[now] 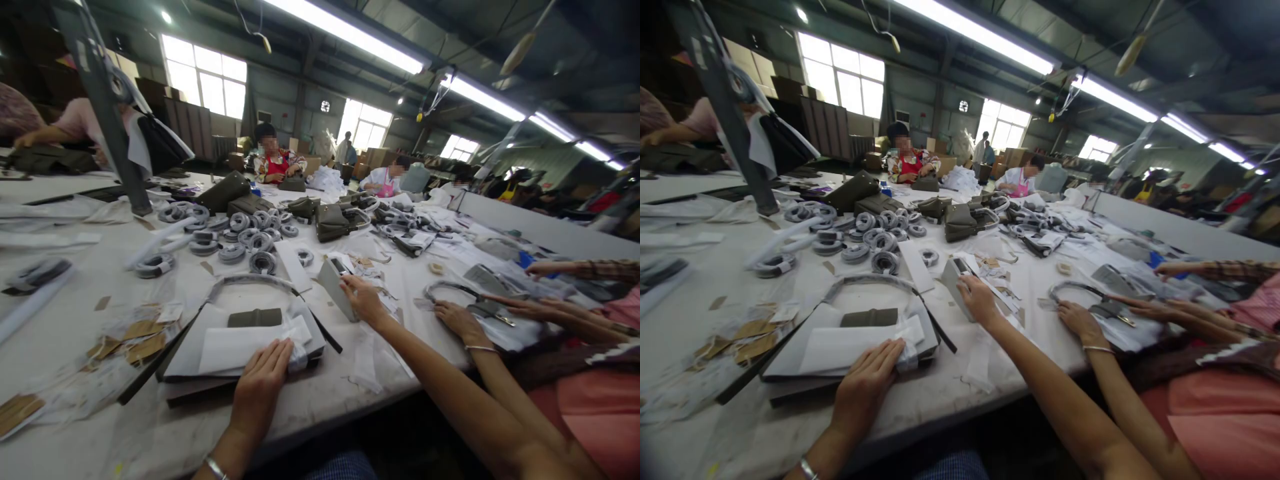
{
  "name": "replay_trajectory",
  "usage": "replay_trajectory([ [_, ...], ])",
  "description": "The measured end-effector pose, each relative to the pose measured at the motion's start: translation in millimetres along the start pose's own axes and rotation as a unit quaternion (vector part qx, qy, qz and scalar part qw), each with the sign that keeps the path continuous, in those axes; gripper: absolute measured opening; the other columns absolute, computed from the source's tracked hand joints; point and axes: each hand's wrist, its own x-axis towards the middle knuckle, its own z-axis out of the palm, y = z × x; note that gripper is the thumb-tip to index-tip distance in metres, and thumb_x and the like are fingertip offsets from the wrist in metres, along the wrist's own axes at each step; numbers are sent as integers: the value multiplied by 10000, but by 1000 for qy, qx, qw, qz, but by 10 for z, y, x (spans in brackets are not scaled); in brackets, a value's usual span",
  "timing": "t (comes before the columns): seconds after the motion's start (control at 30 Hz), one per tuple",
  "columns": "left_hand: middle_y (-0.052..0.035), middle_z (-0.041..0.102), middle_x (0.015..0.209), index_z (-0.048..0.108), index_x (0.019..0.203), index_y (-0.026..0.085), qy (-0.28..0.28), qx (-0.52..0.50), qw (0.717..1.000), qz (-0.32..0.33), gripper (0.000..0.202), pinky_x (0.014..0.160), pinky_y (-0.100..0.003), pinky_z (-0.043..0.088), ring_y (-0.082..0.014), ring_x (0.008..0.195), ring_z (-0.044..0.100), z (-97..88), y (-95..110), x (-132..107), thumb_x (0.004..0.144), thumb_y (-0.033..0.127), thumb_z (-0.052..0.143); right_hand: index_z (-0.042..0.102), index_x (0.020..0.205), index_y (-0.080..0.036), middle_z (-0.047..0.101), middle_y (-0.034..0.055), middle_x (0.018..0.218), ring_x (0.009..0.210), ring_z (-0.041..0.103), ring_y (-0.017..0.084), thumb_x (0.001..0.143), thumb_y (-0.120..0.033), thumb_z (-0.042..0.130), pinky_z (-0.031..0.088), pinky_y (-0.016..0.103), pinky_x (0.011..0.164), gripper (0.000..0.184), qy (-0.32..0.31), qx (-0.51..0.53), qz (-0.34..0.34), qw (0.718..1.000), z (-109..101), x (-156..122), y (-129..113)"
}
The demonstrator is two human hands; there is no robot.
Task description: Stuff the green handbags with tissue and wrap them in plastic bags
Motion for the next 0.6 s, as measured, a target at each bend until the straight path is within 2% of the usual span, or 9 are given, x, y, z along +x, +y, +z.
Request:
replay_trajectory([
  [0.07, -71, 660, 1301, 604, 1292, 141, 6, 4, 1000, 2, 497, 975, -403, 516, -247, 1168, 640, 2, 4, 0, 856, 14, 404, 677, 1060, -153, 699, 132, 1122, 1098, 624, 249, 954, -263, 532, 430, 397, 1014, 211, -1, -17, 63, 998, -165, 174, 195],
  [0.17, -69, 664, 1296, 605, 1289, 140, 15, 12, 1000, 2, 490, 971, -404, 515, -248, 1163, 643, 2, 15, 1, 859, 18, 404, 691, 875, -142, 717, 101, 884, 964, 663, 233, 944, -279, 572, 493, 374, 922, 195, -47, -13, 153, 987, -254, 425, 376],
  [0.23, -68, 662, 1299, 603, 1289, 140, 18, 14, 1000, 1, 487, 968, -408, 516, -248, 1165, 642, 2, 20, 2, 860, 22, 406, 681, 914, -137, 703, 80, 898, 897, 666, 198, 953, -305, 583, 534, 360, 854, 198, -85, 7, 207, 975, -243, 555, 411],
  [0.33, -70, 669, 1288, 609, 1279, 139, 21, 17, 1000, 4, 481, 958, -406, 520, -244, 1153, 649, -1, 22, 8, 862, 22, 398, 638, 1090, -148, 663, 68, 1070, 904, 653, 174, 961, -336, 595, 566, 363, 804, 232, -126, 55, 266, 954, -204, 672, 377],
  [0.47, -71, 675, 1277, 610, 1276, 135, 23, 17, 1000, 2, 474, 955, -398, 521, -241, 1142, 655, -12, 27, 16, 871, 27, 390, 600, 1180, -144, 642, 72, 1117, 915, 655, 180, 960, -338, 600, 579, 363, 776, 293, -144, 140, 300, 932, -216, 701, 296],
  [0.6, -70, 668, 1287, 609, 1274, 133, 20, 13, 1000, 1, 474, 959, -404, 514, -250, 1147, 651, -21, 34, 17, 869, 24, 389, 646, 1001, -114, 691, 61, 862, 709, 676, 144, 951, -341, 613, 588, 280, 638, 235, -121, 218, 291, 924, -339, 635, 237],
])
